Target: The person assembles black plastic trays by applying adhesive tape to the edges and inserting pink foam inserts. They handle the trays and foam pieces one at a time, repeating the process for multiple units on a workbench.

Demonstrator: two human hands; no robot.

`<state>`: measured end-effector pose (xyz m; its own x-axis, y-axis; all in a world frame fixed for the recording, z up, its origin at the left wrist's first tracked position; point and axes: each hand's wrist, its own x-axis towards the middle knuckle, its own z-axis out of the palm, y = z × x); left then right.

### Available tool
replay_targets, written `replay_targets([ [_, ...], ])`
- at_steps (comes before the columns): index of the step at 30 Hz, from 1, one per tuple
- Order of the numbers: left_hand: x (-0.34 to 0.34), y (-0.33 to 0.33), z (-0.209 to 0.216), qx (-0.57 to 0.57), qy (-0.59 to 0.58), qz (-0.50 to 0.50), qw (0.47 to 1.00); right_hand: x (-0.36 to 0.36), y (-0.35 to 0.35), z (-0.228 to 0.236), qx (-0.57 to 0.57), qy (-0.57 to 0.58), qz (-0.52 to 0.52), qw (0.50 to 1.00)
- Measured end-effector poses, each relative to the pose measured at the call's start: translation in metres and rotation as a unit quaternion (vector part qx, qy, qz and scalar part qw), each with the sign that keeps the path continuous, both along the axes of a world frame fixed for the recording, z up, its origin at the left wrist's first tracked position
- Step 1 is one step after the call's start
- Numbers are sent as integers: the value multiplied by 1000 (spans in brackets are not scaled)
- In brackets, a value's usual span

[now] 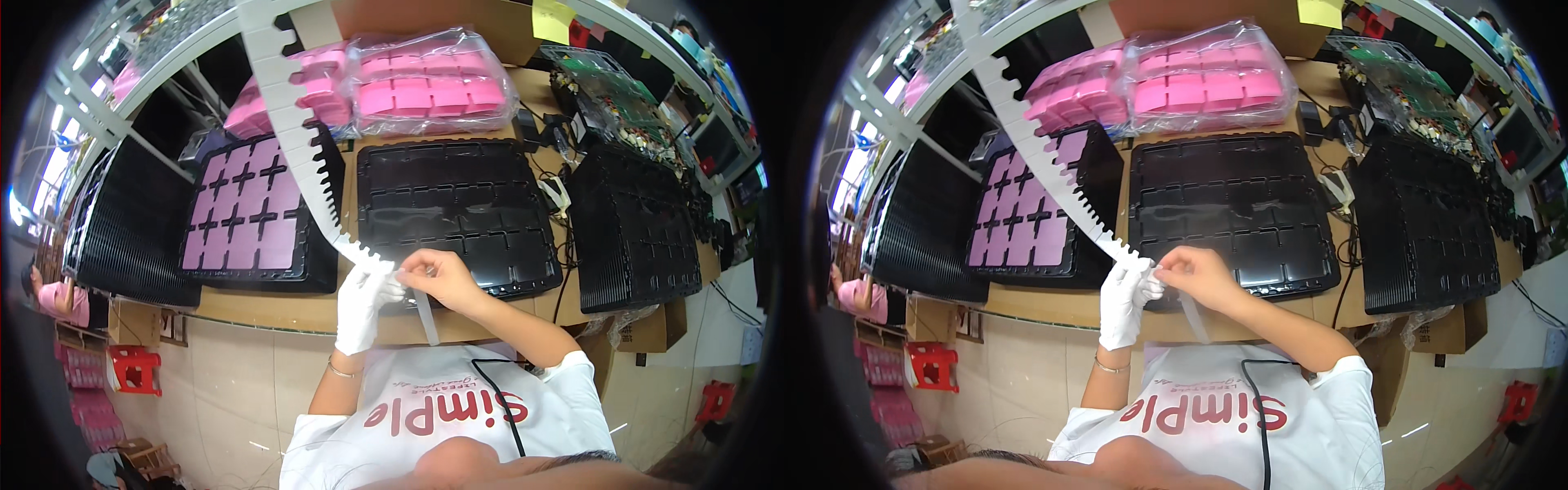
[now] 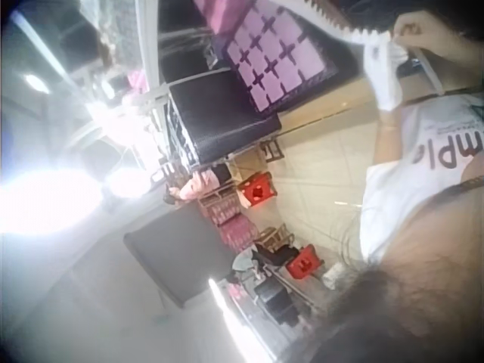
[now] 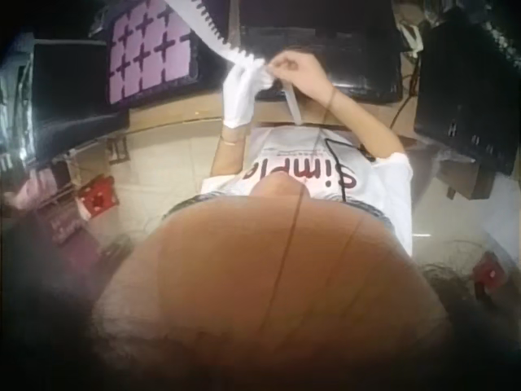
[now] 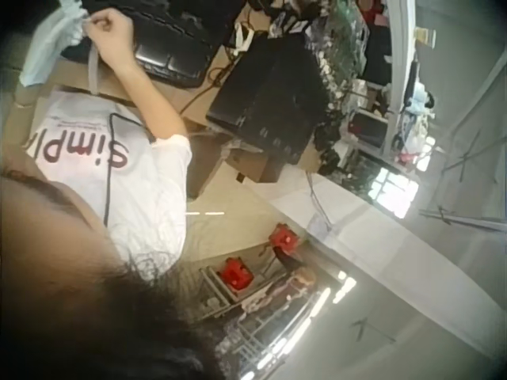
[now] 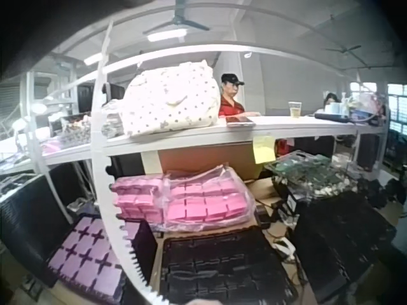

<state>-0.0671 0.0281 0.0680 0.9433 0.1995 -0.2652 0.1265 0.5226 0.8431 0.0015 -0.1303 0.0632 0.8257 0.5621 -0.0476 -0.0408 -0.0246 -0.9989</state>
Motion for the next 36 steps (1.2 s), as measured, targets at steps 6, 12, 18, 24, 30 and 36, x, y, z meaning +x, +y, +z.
replay_targets([
  [6, -13, 6, -6, 114, -1, 32, 993, -7, 6, -3, -30, -276, -33, 960],
  [12, -21, 39, -26, 159, -4, 106, 982, -1, 6, 1, -37, -332, 34, 942],
  [18, -35, 59, -21, 200, 55, 53, 977, 36, 29, -14, -161, -268, 195, 930],
  [24, -40, 58, -29, 188, 47, 29, 981, 39, 45, -7, -257, -286, 232, 894],
  [30, -37, 49, -23, 166, 43, 31, 985, 35, 47, -19, -259, -277, 187, 906],
  [36, -35, 49, -32, 165, 37, 24, 985, 32, 48, -21, -252, -280, 164, 912],
])
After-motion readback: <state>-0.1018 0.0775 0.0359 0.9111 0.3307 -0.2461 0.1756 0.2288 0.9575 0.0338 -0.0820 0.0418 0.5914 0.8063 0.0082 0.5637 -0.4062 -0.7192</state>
